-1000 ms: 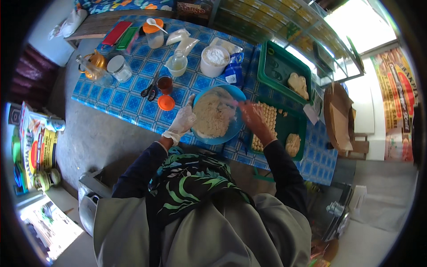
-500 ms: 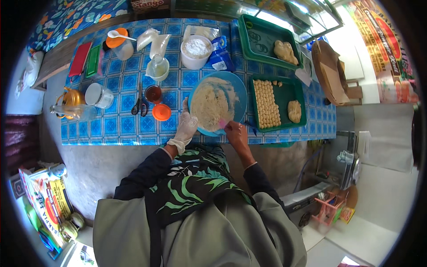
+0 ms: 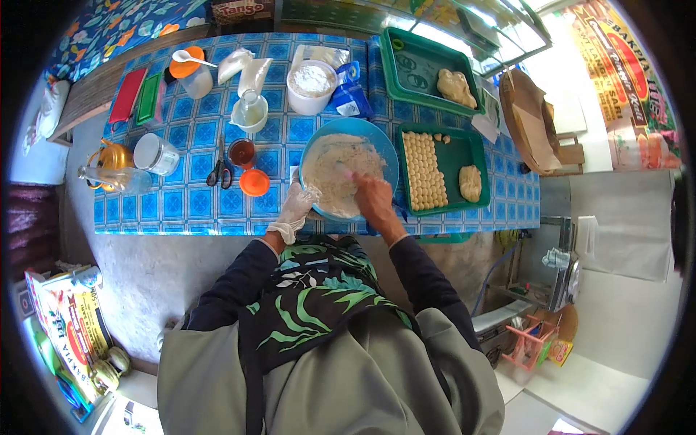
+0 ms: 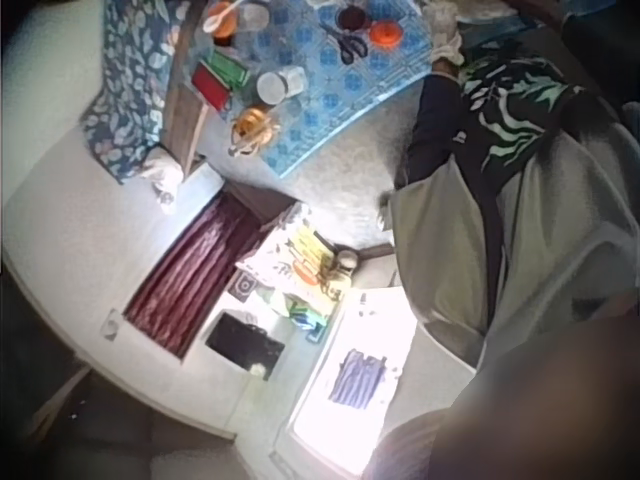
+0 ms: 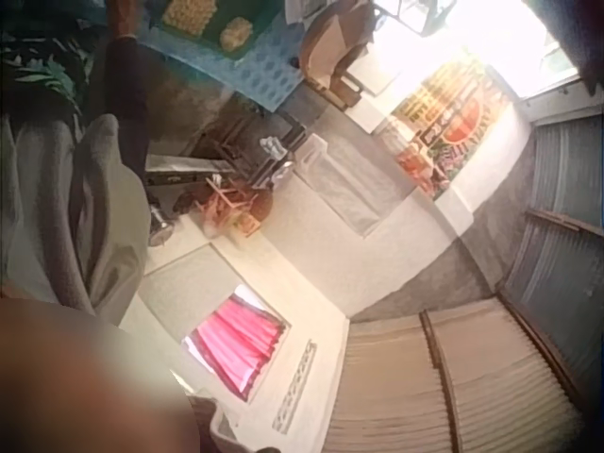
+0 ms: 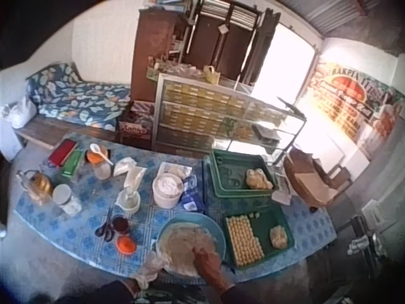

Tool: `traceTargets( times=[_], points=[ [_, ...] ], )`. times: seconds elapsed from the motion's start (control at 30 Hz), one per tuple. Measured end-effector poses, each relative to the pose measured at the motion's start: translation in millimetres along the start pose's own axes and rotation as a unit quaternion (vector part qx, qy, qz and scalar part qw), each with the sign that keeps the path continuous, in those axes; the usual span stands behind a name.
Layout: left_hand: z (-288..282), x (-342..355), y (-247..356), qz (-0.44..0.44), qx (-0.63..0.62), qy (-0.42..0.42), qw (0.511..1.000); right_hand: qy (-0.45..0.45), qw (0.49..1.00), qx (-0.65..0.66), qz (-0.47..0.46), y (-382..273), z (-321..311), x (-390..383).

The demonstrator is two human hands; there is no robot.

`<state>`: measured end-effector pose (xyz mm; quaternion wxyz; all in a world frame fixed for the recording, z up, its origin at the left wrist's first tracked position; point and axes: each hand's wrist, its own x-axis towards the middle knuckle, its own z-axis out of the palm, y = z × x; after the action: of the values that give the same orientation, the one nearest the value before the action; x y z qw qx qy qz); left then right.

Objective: The person pours flour from a blue bag and cooking oil from a yellow pouch into a blue bowl, then mixes the ingredients using a pink spatula and their gloved hands.

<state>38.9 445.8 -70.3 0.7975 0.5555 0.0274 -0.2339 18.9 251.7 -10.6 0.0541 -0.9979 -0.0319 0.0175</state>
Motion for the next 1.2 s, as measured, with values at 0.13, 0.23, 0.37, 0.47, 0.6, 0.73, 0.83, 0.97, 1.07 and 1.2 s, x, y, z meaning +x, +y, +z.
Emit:
traceTargets(
  times=[0.13, 0.23, 0.37, 0.47, 0.6, 0.73, 0.83, 0.97, 1.07, 1.2],
  points=[
    [-24, 0, -15, 0.044, -0.052, -0.007, 0.998, -0.043, 0.986, 0.054, -0.154, 8, -9, -21],
    [-8, -10, 5, -0.025, -0.028, 0.000, 0.999, -0.071, 0.990, 0.006, -0.126, 55, -45, 10],
    [2, -23, 37, -0.124, -0.039, 0.026, 0.991, 0.036, 0.990, -0.057, -0.128, 62, -59, 58],
    [9, -33, 42, -0.074, -0.103, 0.026, 0.992, -0.019, 0.987, -0.004, -0.157, 79, -29, 54],
    [3, -28, 30, -0.041, -0.141, 0.002, 0.989, -0.072, 0.973, 0.026, -0.217, 79, -38, 48],
    [-8, -35, 34, -0.088, -0.092, -0.018, 0.992, -0.060, 0.972, -0.095, -0.206, 62, -70, 65],
    [-13, -12, -21, 0.069, -0.070, 0.040, 0.994, -0.291, 0.923, -0.098, -0.230, 94, -32, 68],
    [-5, -16, -21, 0.087, -0.060, 0.032, 0.994, -0.377, 0.903, 0.124, -0.164, 57, 8, 31],
    [-8, -16, -23, 0.057, -0.062, 0.039, 0.996, -0.086, 0.943, -0.037, -0.319, 35, 42, 23],
    [-14, -16, -32, 0.088, 0.035, 0.042, 0.995, -0.193, 0.925, 0.279, 0.169, 18, 6, 50]
  ],
)
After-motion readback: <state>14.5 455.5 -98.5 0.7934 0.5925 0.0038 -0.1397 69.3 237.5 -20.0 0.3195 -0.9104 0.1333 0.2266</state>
